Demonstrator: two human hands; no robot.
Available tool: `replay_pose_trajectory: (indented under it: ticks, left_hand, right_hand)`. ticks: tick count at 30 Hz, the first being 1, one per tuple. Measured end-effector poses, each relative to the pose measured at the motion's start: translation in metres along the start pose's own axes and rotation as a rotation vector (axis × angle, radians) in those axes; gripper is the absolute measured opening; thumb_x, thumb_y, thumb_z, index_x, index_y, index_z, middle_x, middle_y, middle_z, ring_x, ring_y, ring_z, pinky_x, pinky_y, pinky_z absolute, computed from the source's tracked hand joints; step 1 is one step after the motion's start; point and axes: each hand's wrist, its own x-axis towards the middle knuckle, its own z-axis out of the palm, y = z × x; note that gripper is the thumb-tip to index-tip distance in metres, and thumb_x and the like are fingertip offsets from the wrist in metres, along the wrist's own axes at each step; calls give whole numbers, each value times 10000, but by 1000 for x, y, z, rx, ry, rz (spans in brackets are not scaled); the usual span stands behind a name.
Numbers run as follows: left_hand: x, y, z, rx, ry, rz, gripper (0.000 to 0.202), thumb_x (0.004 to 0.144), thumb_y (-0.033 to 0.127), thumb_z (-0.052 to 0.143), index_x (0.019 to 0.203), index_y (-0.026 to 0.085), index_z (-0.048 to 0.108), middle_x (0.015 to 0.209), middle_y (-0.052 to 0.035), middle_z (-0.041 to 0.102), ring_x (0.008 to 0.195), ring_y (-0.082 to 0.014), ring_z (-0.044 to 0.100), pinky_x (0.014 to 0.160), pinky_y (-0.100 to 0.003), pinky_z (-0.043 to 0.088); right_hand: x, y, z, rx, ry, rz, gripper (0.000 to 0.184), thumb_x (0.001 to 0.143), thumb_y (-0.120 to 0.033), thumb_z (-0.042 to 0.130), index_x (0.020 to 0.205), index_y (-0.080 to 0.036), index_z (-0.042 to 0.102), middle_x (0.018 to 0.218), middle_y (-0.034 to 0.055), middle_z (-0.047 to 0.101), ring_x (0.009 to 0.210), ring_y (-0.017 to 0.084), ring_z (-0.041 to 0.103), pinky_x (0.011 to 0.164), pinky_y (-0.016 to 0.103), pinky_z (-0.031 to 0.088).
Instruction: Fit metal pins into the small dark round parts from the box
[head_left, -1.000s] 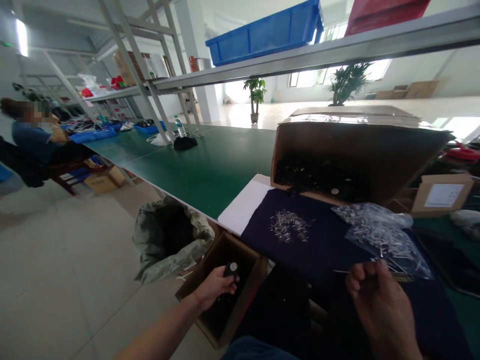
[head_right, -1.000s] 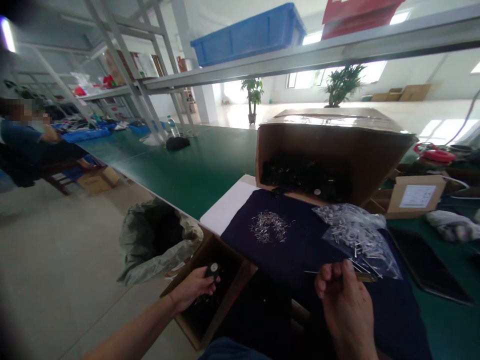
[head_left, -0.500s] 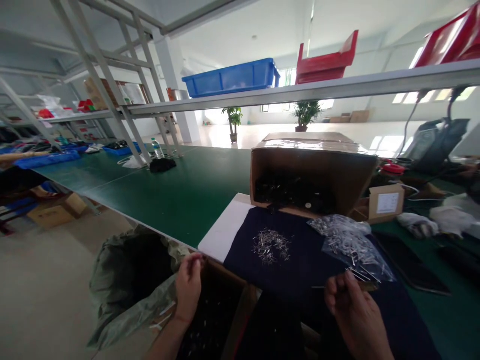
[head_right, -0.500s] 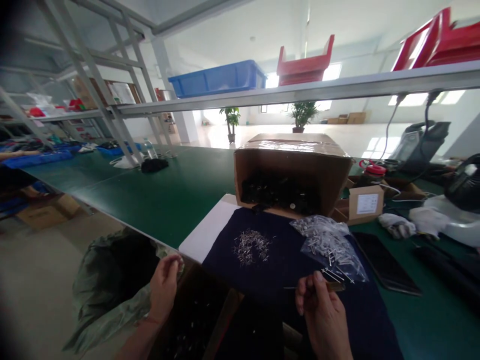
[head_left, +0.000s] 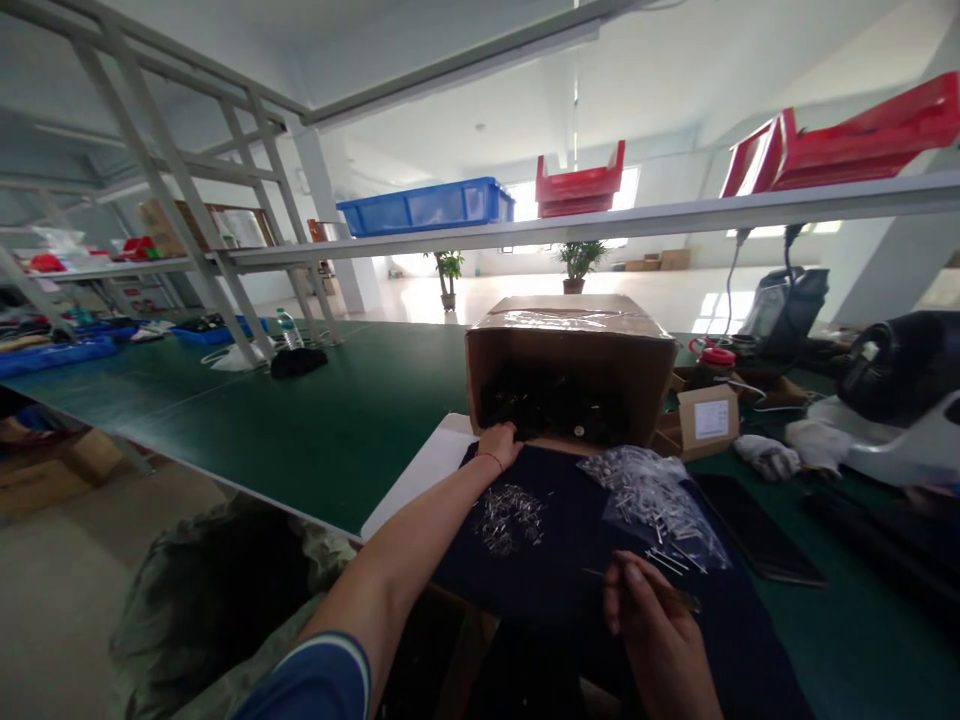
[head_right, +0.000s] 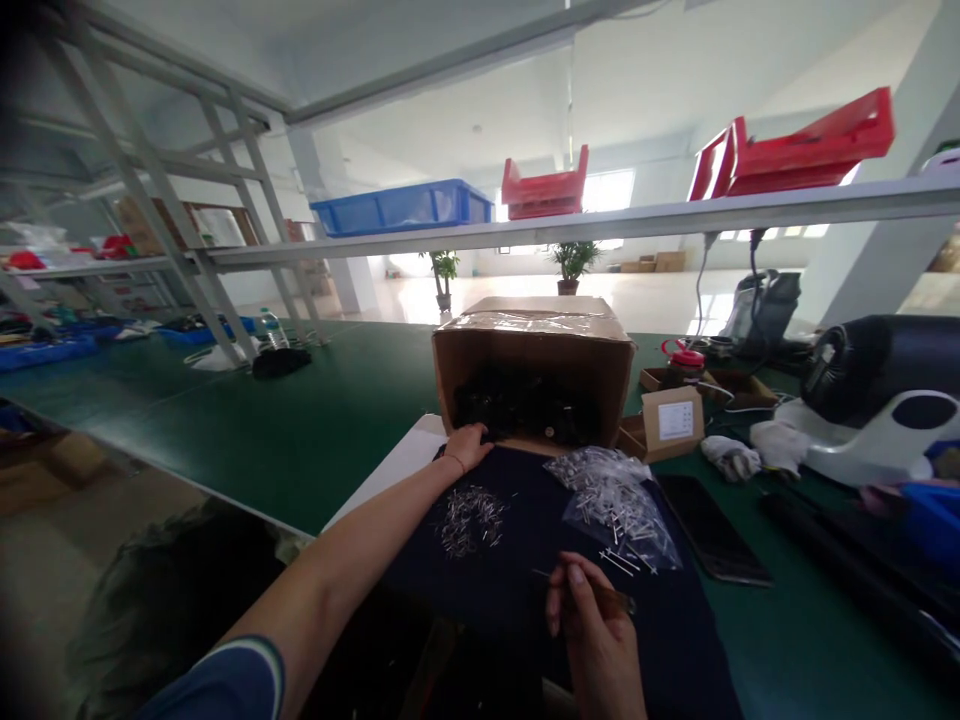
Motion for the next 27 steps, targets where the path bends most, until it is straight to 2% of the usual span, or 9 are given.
replay_pose_trajectory:
  ticks: [3,6,11,15,17,20,22,25,27]
  left_hand:
    - [-19,-2,-10,-178,-89,-53,341,926,320,636,1222,153,602,1247,-114,632,1093,-243,635,939,-468,546]
    - [-66,-8,-19,-404,-222,-85,393,911,216,628,1280,105,548,1161,-149,677,1000,-215,692,942,-421,554]
    - [-183,-26,-11,-904,-407,-146,520,842,238,705,1331,189,536,1166,-112,691,991,-235,720,923,-408,561]
    - [-253,-43,0,-1230,-329,-244,488,778,157,785,1241,243,660,1220,-70,686,1032,-176,685,892,-275,541]
    - [-271,-54,-1,-1252,-319,-271,459,774,170,797,1214,239,690,1225,-78,692,1056,-187,672,910,-294,539]
    - [-283,-70,-8,-1272,-426,-316,394,837,339,747,1190,169,712,1150,-133,720,1021,-245,687,903,-400,560]
    - [-285,-79,-13,-1269,-490,-350,417,856,425,710,1158,138,726,1075,-146,737,958,-262,708,830,-401,582]
    - [-285,-85,-17,-1254,-508,-384,413,785,381,794,1125,153,739,1022,-115,746,906,-236,718,774,-348,587]
    - [-285,-87,-16,-1255,-476,-382,420,741,313,837,1119,159,739,1028,-105,748,909,-211,715,831,-345,578]
  right_hand:
    - [-1,0,-3,-64,-14,-17,405,737,-520,817,964,-194,738,710,19,665,561,135,549,497,240,446]
    - [-5,2,1,-283,-35,-98,437,749,-549,792,998,-191,755,640,8,635,561,153,558,515,251,464]
    - [-27,10,24,-755,-276,-543,370,836,-415,739,1160,-240,704,945,71,731,738,213,689,655,303,572]
    - [-47,13,33,-1015,-471,-860,227,951,-315,624,1150,-218,672,861,73,724,712,205,710,625,271,566]
    - [-54,10,31,-1079,-589,-923,205,983,-297,579,1147,-198,654,817,60,714,660,184,700,587,250,544]
    - [-59,-1,29,-1182,-812,-920,144,981,-254,575,1098,-213,647,801,32,699,643,168,679,553,244,500]
    - [-60,-10,31,-1257,-938,-913,100,951,-208,601,1036,-228,649,773,11,678,623,165,648,519,259,451]
    - [-59,-23,38,-1323,-1062,-913,100,906,-173,650,984,-235,646,754,-6,653,603,164,602,503,284,396]
    - [-56,-31,43,-1338,-1122,-861,132,889,-153,670,986,-240,651,776,-7,647,629,162,597,522,281,398]
